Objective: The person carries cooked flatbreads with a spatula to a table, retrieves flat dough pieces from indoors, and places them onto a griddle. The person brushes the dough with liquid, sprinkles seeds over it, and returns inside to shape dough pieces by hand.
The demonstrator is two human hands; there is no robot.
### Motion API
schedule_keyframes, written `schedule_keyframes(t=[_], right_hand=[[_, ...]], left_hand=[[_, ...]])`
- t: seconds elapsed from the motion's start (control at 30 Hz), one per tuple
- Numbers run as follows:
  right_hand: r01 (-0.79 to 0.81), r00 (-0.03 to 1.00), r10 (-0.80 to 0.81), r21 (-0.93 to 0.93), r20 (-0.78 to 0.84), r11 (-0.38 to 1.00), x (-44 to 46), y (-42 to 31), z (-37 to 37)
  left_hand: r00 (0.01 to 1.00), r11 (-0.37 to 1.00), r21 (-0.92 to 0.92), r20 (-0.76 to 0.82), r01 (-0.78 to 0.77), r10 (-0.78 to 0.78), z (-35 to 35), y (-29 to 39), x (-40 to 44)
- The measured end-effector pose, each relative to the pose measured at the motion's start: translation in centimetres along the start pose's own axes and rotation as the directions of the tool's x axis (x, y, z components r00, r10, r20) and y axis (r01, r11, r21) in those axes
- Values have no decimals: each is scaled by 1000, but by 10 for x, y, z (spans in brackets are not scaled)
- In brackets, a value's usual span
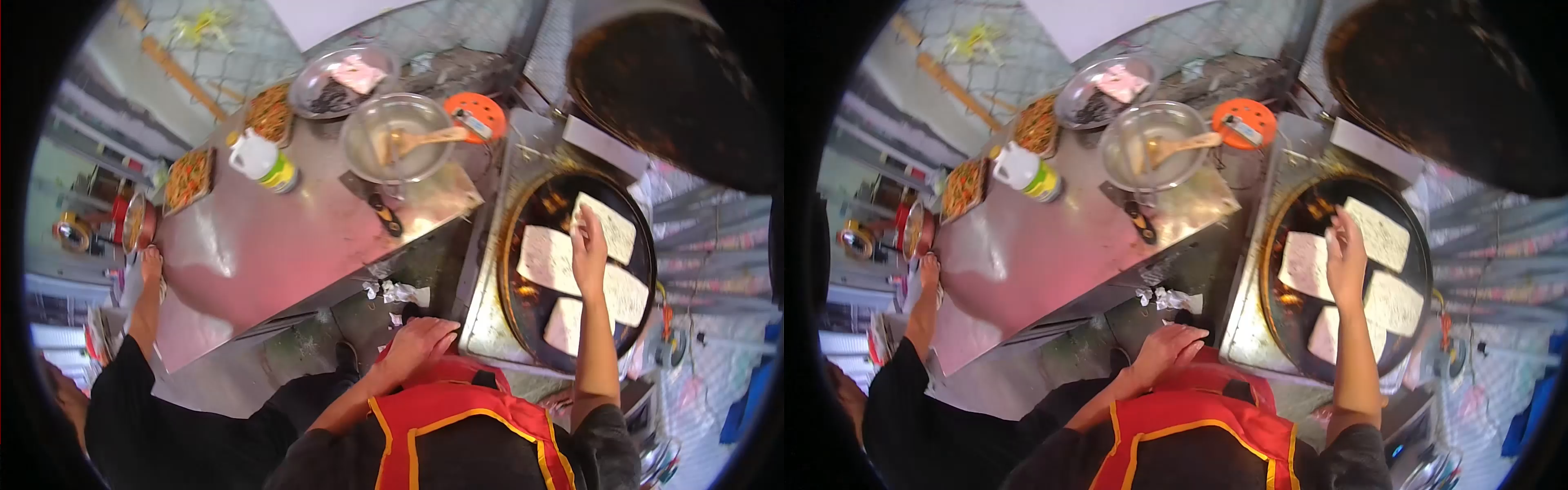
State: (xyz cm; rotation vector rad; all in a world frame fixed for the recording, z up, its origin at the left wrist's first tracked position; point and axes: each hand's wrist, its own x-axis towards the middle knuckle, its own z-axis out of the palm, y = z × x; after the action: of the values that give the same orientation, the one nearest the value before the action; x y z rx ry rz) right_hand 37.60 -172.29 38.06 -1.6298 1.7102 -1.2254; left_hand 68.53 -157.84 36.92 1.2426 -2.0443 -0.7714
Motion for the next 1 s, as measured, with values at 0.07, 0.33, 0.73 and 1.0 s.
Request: schedule_keyframes(t=[0.07,0.33,0.73,1.0], right_hand=[[127,982,-151,196,113,972,49,-74,60],[82,782,-297,382,549,921,172,-228,382],[268,766,-97,-178,636,947,266,-163,578],[-431,805,265,215,531,877,270,-177,575]], left_hand=[[996,997,43,-59,65,-63,-17,-19,-14],[860,895,-76,-253,439,-443,-64,-85,-68],[716,766,-230,-272,601,-643,-85,-144,-97],[721,775,-237,-282,587,-633,-95,-145,-97]])
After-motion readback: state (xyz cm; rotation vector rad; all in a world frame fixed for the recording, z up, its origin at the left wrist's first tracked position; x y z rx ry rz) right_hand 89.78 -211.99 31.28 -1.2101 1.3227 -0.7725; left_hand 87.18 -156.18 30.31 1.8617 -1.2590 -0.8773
